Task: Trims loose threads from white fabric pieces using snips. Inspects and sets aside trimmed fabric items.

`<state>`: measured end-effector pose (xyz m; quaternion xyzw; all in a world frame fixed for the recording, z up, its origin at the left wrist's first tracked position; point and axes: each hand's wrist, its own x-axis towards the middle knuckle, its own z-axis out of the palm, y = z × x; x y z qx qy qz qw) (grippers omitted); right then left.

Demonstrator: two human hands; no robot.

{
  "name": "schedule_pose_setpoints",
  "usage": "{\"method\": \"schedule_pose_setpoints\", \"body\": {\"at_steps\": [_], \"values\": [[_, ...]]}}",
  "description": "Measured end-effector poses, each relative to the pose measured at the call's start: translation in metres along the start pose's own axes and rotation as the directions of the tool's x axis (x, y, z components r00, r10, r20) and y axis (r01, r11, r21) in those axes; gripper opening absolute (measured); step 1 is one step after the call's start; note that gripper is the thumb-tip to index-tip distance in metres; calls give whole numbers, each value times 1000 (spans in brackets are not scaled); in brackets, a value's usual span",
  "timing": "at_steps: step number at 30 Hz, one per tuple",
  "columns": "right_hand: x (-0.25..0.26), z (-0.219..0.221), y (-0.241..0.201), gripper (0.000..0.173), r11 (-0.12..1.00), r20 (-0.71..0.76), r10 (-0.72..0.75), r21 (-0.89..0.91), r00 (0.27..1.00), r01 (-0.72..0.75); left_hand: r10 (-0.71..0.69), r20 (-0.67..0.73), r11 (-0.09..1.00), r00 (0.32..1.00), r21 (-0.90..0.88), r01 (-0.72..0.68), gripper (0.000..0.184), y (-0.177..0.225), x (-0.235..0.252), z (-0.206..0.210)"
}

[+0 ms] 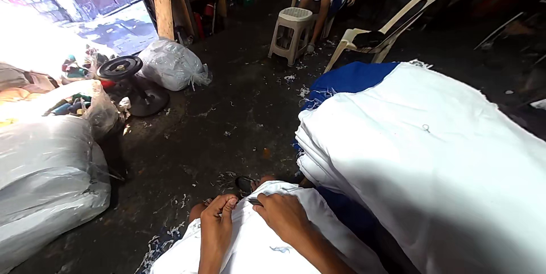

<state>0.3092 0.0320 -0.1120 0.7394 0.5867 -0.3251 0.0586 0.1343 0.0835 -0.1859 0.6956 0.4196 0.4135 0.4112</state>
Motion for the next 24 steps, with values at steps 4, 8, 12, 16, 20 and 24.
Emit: {"method": "schedule_pose_setpoints", "body": {"at_steps": [4,8,12,16,20,24], "values": [[0,-2,4,48,999,10,12,32,1000,-12,-38,-78,991,996,-135,27,21,-3,2,-12],[-2,1,7,48,999,-6,1,34,1000,0,-193,-173,962,966,-226,152,20,3,2,-17],[-2,1,9,53,997,-37,32,70,999,-30,-344,-199,930,918,59,362,47,5,0,-18],[-4,4,15,56,991,-74,31,130,997,-21,-366,59,897,929,289,335,41,16,-7,-5],[-5,5,15,55,990,-88,24,138,996,-12,-435,343,877,832,371,306,20,26,-9,11],[-6,7,17,55,990,-109,20,144,994,-4,-422,234,902,876,4,433,19,7,-11,1]]}}
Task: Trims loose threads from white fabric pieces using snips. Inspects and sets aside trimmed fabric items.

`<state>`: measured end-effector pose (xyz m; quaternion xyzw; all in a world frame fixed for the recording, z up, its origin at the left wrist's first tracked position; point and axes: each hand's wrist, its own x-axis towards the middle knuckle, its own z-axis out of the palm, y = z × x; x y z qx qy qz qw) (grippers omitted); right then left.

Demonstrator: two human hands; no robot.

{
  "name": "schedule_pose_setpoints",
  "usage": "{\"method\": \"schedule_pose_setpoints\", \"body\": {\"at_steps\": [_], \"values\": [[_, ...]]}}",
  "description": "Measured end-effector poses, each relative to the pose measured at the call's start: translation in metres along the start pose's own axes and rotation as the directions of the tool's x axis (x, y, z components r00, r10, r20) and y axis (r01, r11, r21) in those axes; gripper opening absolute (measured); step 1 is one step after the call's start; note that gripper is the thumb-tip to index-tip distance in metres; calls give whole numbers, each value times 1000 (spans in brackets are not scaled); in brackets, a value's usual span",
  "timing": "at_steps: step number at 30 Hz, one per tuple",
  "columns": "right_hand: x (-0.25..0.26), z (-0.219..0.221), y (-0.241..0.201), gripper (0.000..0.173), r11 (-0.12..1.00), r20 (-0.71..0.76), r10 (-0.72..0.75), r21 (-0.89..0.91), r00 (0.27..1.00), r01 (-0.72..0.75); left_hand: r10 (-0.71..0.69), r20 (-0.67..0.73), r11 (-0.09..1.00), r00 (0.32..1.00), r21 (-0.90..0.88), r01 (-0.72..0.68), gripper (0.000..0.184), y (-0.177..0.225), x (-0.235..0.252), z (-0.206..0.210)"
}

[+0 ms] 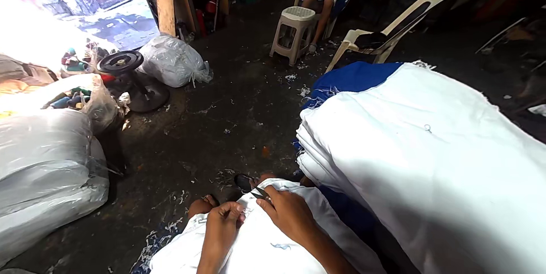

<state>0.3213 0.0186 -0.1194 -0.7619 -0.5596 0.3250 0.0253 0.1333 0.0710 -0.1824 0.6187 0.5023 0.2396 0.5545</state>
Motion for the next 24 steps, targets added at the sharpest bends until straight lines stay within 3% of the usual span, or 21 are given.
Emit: {"method": "schedule_pose_setpoints", "body": {"at_steps": [2,7,9,11,13,15,18,21,24], "values": [[1,1,0,55,1000,-5,-6,-2,1000,6,19,-48,996,999,-89,-23,18,0,0,-9],[0,3,3,54,1000,-32,-23,15,999,23,87,-204,989,975,-99,-109,17,4,3,-19],[0,4,4,55,1000,-34,-27,14,999,27,70,-145,997,987,21,-68,26,6,1,-16],[1,4,4,55,1000,-32,-25,15,999,25,8,17,988,1000,152,-11,45,11,-2,-8],[0,4,3,55,1000,-28,-25,13,999,25,-60,130,973,990,228,29,34,10,-3,1],[0,3,3,55,999,-18,-29,14,999,29,-48,87,980,995,196,30,17,4,-4,6],[-1,4,6,55,998,-26,-46,31,999,46,-32,15,998,999,51,32,18,2,-5,1],[0,3,8,54,992,0,-115,46,993,115,29,-33,994,999,107,-26,17,3,-10,3],[-3,-2,5,52,978,113,-210,18,971,209,102,-100,978,990,191,-81,17,2,-12,9]]}}
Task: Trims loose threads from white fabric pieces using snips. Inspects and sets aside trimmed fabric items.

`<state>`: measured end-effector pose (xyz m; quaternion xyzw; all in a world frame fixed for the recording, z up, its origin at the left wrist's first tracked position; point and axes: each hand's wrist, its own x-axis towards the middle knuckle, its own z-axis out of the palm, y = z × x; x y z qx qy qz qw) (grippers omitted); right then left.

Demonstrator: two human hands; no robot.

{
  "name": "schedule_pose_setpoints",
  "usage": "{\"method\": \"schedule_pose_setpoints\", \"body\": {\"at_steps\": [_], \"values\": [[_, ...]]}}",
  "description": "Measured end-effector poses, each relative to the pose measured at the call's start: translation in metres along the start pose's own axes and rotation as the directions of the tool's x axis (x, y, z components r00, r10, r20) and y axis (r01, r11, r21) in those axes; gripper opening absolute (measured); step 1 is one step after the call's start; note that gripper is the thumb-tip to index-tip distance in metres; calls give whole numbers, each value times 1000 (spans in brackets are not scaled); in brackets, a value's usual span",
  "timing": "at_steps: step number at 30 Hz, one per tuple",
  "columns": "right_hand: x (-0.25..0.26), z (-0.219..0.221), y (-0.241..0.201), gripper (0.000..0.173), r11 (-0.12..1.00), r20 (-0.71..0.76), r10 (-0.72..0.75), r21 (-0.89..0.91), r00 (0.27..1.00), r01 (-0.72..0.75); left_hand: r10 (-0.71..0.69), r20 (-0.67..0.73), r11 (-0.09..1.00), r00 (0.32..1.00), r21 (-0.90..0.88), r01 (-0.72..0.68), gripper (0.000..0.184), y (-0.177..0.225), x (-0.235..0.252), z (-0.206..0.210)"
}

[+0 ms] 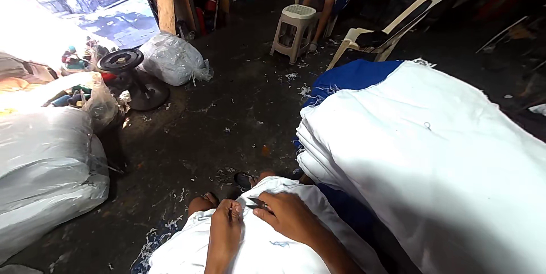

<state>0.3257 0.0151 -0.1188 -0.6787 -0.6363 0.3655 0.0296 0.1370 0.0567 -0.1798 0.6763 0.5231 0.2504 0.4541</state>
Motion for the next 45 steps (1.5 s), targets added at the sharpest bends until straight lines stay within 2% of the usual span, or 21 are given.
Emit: {"method": "schedule_pose_setpoints", "body": {"at_steps": [2,6,9,11,12,14,15,17,20,21,23,25,28,31,34,37,39,42,45], "values": [[1,-2,-7,51,997,81,9,-75,997,-3,36,-26,999,999,29,-35,16,1,0,3],[4,-3,-23,47,978,126,70,-205,990,-43,93,-48,996,995,-2,-93,18,1,0,4],[4,-4,-21,47,984,122,84,-169,989,-63,71,-85,986,994,-145,-83,20,-6,4,-9],[3,-3,-11,50,995,80,64,-83,995,-57,14,-216,994,976,-106,-37,24,-9,10,-22],[1,-3,-6,51,998,56,52,-41,997,-50,-22,-244,1000,970,-7,21,37,-9,13,-28],[-3,-2,-1,53,998,18,57,15,998,-57,-92,-187,977,978,171,125,69,-5,25,-35],[-4,-1,1,54,997,-1,62,35,998,-62,-125,-129,969,984,199,149,74,-5,31,-33],[-3,2,4,54,996,-43,60,66,997,-57,-198,32,974,980,117,193,64,-5,47,-21],[-1,6,9,53,994,-73,47,101,996,-39,-292,224,930,930,-158,331,37,-22,64,15],[-1,6,11,53,993,-82,43,113,996,-34,-302,288,912,909,-189,363,35,-27,65,23],[-1,8,15,52,991,-123,38,131,992,-22,-219,365,924,905,-220,313,23,-29,65,27],[-1,8,18,53,990,-133,45,141,990,-26,-138,282,922,949,-314,227,15,-29,62,25],[2,9,15,53,990,-114,53,138,992,-37,-132,136,904,982,-389,176,14,-30,55,20],[6,8,11,54,990,-104,85,123,991,-72,-137,66,896,988,-418,152,18,-29,53,21],[11,6,14,53,976,-109,124,194,986,-101,-155,63,874,986,-456,167,23,-25,53,20],[19,-2,12,52,967,-58,162,206,985,-147,-184,52,916,982,-352,191,23,-25,54,25],[23,-10,4,54,968,23,189,165,982,-190,-222,96,954,970,-186,237,20,-28,54,27],[25,-9,4,54,970,23,156,183,987,-158,-313,337,950,888,99,297,42,-24,56,24],[24,-5,15,46,948,-69,9,319,998,14,-273,516,962,812,121,246,36,-22,58,22]]}}
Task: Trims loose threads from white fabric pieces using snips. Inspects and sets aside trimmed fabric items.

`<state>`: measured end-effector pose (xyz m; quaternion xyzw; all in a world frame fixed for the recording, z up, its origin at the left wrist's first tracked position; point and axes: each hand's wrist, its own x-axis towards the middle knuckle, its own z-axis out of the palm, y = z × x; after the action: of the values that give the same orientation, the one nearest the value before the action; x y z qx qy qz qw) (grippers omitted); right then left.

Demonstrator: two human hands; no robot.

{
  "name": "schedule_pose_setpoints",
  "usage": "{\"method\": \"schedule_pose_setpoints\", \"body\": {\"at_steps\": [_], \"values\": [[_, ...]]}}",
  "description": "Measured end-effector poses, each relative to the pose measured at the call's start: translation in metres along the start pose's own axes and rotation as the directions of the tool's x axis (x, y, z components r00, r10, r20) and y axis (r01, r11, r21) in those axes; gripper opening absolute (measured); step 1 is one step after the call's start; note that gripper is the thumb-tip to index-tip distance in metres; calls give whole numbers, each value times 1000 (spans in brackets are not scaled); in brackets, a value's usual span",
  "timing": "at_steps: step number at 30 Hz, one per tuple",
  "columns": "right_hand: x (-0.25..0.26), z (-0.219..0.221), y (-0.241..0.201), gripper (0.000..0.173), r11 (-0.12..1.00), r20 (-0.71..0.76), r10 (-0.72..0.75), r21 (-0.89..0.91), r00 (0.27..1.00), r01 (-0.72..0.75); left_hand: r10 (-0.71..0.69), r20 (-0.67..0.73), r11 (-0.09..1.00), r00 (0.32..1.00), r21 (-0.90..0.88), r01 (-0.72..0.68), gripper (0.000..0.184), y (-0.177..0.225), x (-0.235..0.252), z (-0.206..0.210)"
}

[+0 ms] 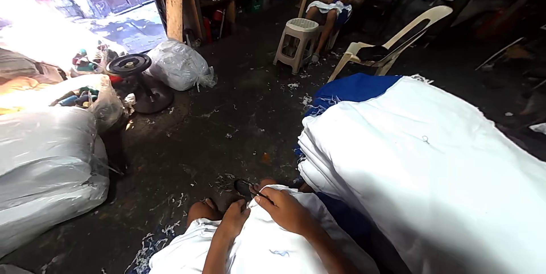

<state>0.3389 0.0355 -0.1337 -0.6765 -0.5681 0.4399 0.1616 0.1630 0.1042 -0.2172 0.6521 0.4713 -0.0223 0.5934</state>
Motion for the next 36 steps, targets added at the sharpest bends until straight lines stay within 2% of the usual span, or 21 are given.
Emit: {"method": "schedule_pose_setpoints", "body": {"at_steps": [2,4,6,8,10,11,15,19,22,25,33,36], "values": [[2,-7,1,41,975,-29,-125,184,992,128,56,31,995,998,-87,-54,22,-3,1,1],[10,-13,-3,40,951,-65,-167,253,984,178,66,-48,987,997,-140,-72,15,-2,0,4],[24,-14,-2,43,978,-86,-125,155,988,137,83,-232,985,969,-130,-116,15,-2,-1,6],[39,-10,7,55,999,-35,35,-23,999,-36,134,-378,968,916,-150,-204,18,-9,0,9],[44,-3,14,60,974,-23,160,-161,987,-162,163,-455,949,875,-171,-266,23,-14,1,10],[43,-2,15,61,970,-36,156,-183,987,-160,168,-472,954,866,-143,-263,25,-12,0,9],[27,3,16,58,984,-79,46,-170,996,-59,159,-485,987,860,45,-158,28,2,-15,9],[20,2,6,52,947,-14,33,-319,999,-35,141,-514,989,846,109,-98,28,6,-11,9],[26,3,-10,53,870,115,120,-490,986,-48,105,-553,989,826,147,-27,30,4,-11,9],[31,3,-25,51,814,186,192,-578,964,-51,85,-558,983,825,180,21,32,8,-13,9],[31,5,-12,51,857,124,136,-512,983,-54,111,-540,983,834,182,-13,33,7,-13,7],[30,4,-13,50,851,147,135,-524,980,-38,119,-545,982,830,187,-19,33,6,-12,7]]}}
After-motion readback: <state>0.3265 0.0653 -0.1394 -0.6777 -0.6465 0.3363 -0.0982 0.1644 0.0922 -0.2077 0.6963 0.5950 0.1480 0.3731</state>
